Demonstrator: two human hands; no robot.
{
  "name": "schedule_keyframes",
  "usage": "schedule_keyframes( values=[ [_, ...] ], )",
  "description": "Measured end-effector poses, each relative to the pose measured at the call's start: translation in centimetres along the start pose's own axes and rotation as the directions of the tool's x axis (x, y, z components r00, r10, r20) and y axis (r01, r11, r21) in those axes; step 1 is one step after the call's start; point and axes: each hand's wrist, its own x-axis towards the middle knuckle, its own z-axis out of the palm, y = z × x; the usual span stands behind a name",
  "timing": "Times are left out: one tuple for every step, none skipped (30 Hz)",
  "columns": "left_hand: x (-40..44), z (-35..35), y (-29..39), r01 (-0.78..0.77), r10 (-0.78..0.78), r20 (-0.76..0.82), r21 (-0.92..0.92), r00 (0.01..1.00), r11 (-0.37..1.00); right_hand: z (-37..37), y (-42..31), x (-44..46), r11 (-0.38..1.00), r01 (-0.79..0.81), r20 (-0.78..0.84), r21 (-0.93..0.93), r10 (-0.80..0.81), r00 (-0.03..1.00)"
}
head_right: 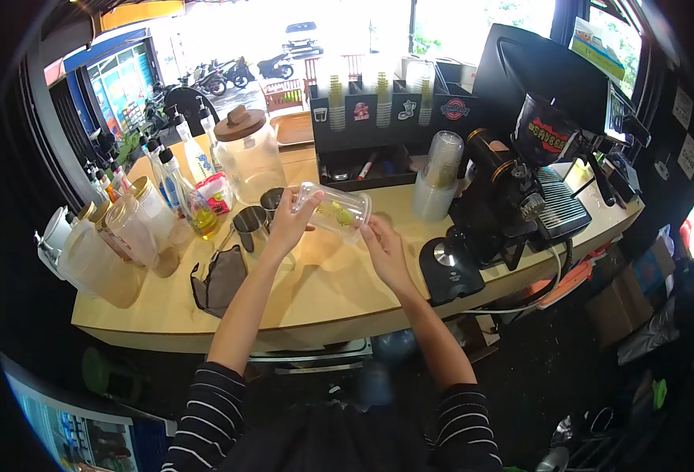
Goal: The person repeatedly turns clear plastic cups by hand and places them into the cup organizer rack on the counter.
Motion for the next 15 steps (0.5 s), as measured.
schedule_keyframes(
  values=[
    [-0.6,-0.3,0.3,0.001,-0.001,-0.001,0.003,1.000,1.000,0.6,-0.7,-0.1,1.000,0.000,0.000,0.004,0.000,1.000],
    [-1.1,-0.5,0.5,0.034,-0.034,0.016,-0.021,0.999,0.999,1.2,-1.5,-0.2,0.999,-0.026,-0.022,0.027,0.026,0.999],
    [-1.5,-0.7,0.5,0.067,-0.065,0.034,-0.045,0.997,0.997,1.6,-2.4,-0.2,0.998,-0.050,-0.044,0.050,0.052,0.998],
    [-1.4,-1.0,-0.6,0.024,-0.019,0.080,-0.057,0.997,0.998,1.8,-3.1,-0.1,0.997,-0.048,-0.045,0.052,0.051,0.998],
    [-1.7,-1.2,-1.1,0.022,-0.018,0.081,-0.055,0.997,0.998,1.8,-3.8,0.1,0.990,-0.099,-0.045,0.103,0.104,0.994],
    [-2.3,-1.4,-1.4,-0.102,0.108,0.099,-0.059,0.989,0.993,1.8,-4.4,0.2,0.977,-0.147,-0.041,0.154,0.155,0.987],
    [-2.6,-1.6,-1.6,-0.225,0.231,0.116,-0.065,0.966,0.972,1.9,-4.7,0.3,0.977,-0.144,-0.042,0.156,0.152,0.987],
    [-2.7,-1.8,-1.9,-0.226,0.233,0.116,-0.063,0.966,0.972,2.0,-4.9,0.3,0.980,-0.135,-0.023,0.148,0.140,0.990],
    [-2.7,-1.9,-2.0,-0.213,0.247,0.150,-0.214,0.957,0.953,2.1,-5.1,0.3,0.982,-0.127,-0.002,0.140,0.129,0.992],
    [-2.7,-2.1,-2.2,-0.189,0.267,0.180,-0.360,0.947,0.914,2.4,-5.5,0.3,0.982,-0.126,-0.002,0.141,0.127,0.992],
    [-2.8,-2.2,-2.4,-0.190,0.268,0.180,-0.360,0.946,0.913,2.7,-5.9,0.3,0.984,-0.116,0.001,0.137,0.117,0.993],
    [-2.8,-2.3,-2.4,-0.194,0.279,0.176,-0.388,0.944,0.901,2.9,-6.2,0.3,0.985,-0.105,0.003,0.133,0.106,0.994],
    [-2.8,-2.3,-2.4,-0.197,0.290,0.172,-0.416,0.941,0.888,2.9,-6.4,0.3,0.986,-0.103,0.000,0.132,0.104,0.995],
    [-2.8,-2.2,-2.4,-0.198,0.292,0.175,-0.417,0.940,0.887,2.9,-6.5,0.3,0.984,-0.113,-0.001,0.135,0.114,0.994],
    [-2.7,-2.1,-2.4,-0.225,0.313,0.162,-0.410,0.936,0.884,2.8,-6.6,0.2,0.983,-0.124,-0.002,0.138,0.125,0.992]
  ],
)
